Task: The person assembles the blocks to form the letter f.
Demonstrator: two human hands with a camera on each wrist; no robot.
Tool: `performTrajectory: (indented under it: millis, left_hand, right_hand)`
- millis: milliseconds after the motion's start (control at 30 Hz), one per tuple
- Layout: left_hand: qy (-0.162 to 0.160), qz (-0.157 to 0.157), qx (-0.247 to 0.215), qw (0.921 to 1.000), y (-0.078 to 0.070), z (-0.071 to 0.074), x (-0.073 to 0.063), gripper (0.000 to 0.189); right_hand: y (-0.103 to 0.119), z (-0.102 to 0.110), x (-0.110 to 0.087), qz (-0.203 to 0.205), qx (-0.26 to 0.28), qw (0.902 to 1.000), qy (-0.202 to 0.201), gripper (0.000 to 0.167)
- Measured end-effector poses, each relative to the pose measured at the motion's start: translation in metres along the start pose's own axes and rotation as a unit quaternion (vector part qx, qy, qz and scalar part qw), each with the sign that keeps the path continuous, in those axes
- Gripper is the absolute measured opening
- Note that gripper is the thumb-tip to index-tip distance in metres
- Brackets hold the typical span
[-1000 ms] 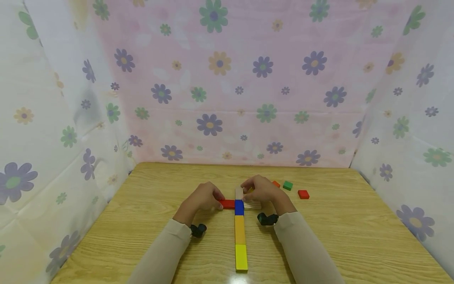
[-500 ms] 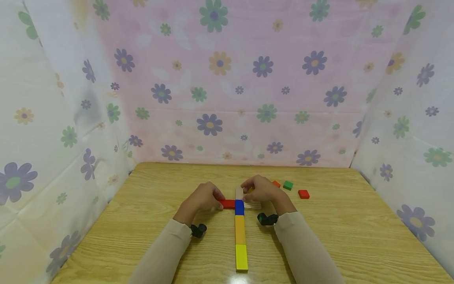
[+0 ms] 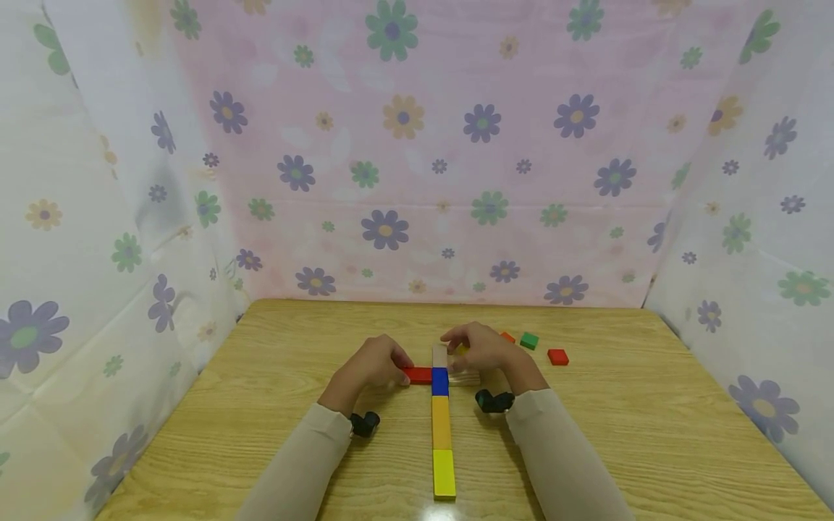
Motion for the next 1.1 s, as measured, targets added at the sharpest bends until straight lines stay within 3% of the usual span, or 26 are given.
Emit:
performTrajectory:
  millis: [400, 1100]
  left_hand:
    - [0.001, -0.001, 0.003, 1.0, 0.0012, -0.0008, 0.0014, 0.018]
    - [0.002, -0.001, 0.001, 1.0, 0.0017, 0.0002, 0.002, 0.019]
  right_hand:
    - [-0.003, 0.0008, -0.0026, -0.012, 0.003, 0.9999, 0.001, 0.051]
    - [0.0022, 0.0004, -0.0027, -0.02, -0.003, 0.9998, 0.003, 0.053]
Point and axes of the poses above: each hand's wrist, its own x-axis towards the middle knuckle, its own z-axis out of the back of the hand, y = z × x, the point moved 3 cm from there along x, towards the middle knuckle, and after that the axes turned 14 degrees about z, right-handed, at the moved point
